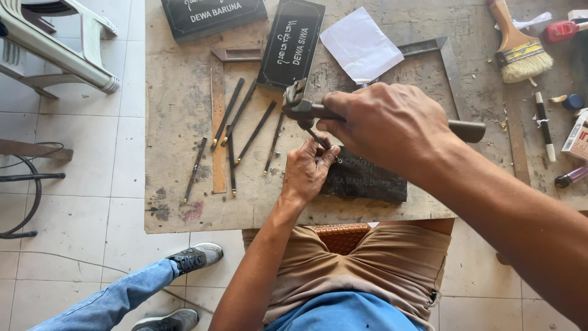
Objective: The person uses a hammer and chisel to engrave text onto a small black plaque. They repeatedly position the chisel and strike it with the hammer to carve letters into the surface.
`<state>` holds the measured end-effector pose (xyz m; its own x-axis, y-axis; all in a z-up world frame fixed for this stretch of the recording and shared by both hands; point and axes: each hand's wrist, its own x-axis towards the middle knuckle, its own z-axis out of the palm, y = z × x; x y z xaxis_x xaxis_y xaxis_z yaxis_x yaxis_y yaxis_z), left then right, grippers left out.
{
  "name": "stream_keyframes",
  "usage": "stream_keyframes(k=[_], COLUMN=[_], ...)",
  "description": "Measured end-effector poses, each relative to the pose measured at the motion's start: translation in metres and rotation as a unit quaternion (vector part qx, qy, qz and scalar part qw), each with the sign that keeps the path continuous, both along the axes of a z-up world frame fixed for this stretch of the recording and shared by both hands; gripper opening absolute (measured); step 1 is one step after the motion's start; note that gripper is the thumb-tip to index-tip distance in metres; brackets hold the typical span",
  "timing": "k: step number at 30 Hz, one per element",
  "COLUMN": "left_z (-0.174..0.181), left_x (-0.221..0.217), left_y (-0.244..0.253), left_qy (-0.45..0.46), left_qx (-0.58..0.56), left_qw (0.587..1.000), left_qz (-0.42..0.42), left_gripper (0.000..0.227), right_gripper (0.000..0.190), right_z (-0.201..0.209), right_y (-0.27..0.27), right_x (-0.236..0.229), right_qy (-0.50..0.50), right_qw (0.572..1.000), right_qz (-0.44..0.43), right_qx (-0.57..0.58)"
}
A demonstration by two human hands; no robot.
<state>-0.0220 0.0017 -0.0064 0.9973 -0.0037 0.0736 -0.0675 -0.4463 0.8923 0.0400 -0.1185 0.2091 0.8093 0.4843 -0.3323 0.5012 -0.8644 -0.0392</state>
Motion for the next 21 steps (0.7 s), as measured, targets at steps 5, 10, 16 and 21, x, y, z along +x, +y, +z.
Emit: stream_keyframes(k=[5, 10, 16, 21], left_z=[-0.013, -0.026, -0.026, -0.031], left_x=[-0.012, -0.027, -0.03, -0.037], left_y=[-0.011, -0.021, -0.025, -0.032], left_qy=[-0.011, -0.048, -0.074, -0.1], left_qx=[-0.041, 0.019, -0.003, 0.035], left_qw=[0.998, 0.993, 0.988, 0.981], left_qz=[0.055, 0.111, 0.134, 0.163], left_gripper=[0.016, 0.044, 0.025, 0.031], right_gripper=[0.031, 0.035, 0.028, 0.03], right_z=[-0.017, -0.013, -0.017, -0.023], right_y=[-0.007, -0.005, -0.004, -0.006], right_x=[-0.002, -0.011, -0.015, -0.019], right_qy=[-0.053, -0.002, -0.016, -0.052], right_qw=[0.99, 0.992, 0.986, 0.976], right_qz=[0.063, 0.126, 0.165, 0.213], right_qx=[0.112, 0.005, -0.012, -0.011])
